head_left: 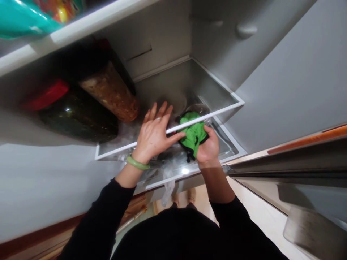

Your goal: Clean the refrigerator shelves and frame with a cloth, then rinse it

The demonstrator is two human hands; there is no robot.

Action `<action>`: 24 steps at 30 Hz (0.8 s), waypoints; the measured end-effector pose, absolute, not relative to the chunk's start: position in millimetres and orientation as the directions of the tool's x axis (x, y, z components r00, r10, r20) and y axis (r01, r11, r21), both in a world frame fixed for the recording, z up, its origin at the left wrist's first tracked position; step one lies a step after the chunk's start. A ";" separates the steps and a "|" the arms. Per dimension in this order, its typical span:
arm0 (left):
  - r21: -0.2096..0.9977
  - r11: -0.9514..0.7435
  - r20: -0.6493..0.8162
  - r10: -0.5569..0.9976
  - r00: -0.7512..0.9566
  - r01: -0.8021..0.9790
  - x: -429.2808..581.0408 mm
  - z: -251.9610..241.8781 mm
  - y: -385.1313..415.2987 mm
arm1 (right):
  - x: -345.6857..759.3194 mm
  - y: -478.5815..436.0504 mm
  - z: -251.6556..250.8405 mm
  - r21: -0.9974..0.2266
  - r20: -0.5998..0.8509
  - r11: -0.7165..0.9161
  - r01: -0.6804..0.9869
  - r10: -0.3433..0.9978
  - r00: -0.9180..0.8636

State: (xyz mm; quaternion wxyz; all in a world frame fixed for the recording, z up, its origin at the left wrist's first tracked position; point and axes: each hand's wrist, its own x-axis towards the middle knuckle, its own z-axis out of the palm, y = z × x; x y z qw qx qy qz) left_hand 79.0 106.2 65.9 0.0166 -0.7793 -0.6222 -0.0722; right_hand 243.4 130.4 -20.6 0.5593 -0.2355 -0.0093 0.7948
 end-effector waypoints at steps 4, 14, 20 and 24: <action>0.054 -0.221 0.132 0.968 0.213 0.974 79.2 66.3 106.1 | 248.7 133.9 -19.9 -0.304 -0.405 -0.377 -0.875 0.882 -0.239; 0.075 -0.229 0.142 0.966 0.217 0.971 79.6 65.9 105.9 | 256.2 129.9 -22.1 -0.274 -0.408 -0.330 -0.903 0.891 -0.202; 0.072 -0.223 0.133 0.968 0.213 0.972 79.3 66.2 106.6 | 254.2 129.4 -24.9 -0.276 -0.397 -0.330 -0.903 0.894 -0.205; 0.070 -0.227 0.140 0.966 0.215 0.971 80.1 66.8 106.7 | 253.0 133.6 -23.3 -0.285 -0.397 -0.296 -0.912 0.902 -0.169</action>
